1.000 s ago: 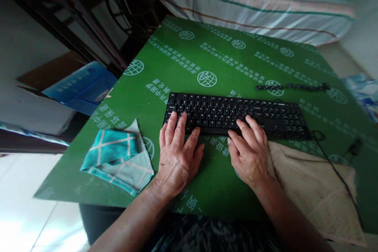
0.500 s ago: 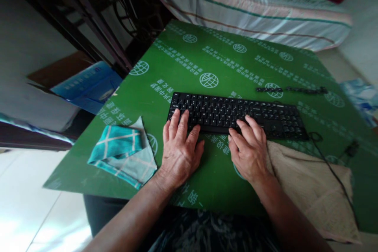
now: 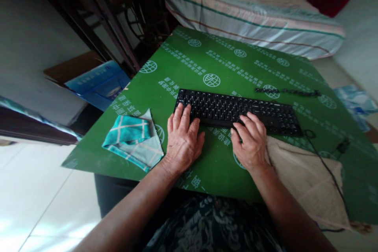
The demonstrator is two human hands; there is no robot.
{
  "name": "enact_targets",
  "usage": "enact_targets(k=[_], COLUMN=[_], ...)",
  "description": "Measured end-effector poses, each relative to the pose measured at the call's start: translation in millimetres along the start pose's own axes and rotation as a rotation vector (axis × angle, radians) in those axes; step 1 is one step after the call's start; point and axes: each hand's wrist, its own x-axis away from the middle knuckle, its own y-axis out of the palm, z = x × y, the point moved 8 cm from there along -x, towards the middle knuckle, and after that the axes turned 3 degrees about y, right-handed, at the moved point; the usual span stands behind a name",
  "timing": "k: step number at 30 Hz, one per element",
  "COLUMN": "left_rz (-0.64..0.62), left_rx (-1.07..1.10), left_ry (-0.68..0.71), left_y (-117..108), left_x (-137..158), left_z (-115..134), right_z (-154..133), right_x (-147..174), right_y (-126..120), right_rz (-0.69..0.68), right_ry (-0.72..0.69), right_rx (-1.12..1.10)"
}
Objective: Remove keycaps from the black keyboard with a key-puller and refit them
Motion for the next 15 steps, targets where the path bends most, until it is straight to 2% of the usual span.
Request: enact_targets(k=[15], left_rz=[-0.025], left_rx=[0.032], left_ry=[0.016], left_y=[2.2], left_x=[-0.1], left_z=[2.1], right_z=[-7.1], right_x=[-0.7], right_y=[1.8], right_rz=[-0.016], right_ry=[-0.063], right_rx=[-0.046])
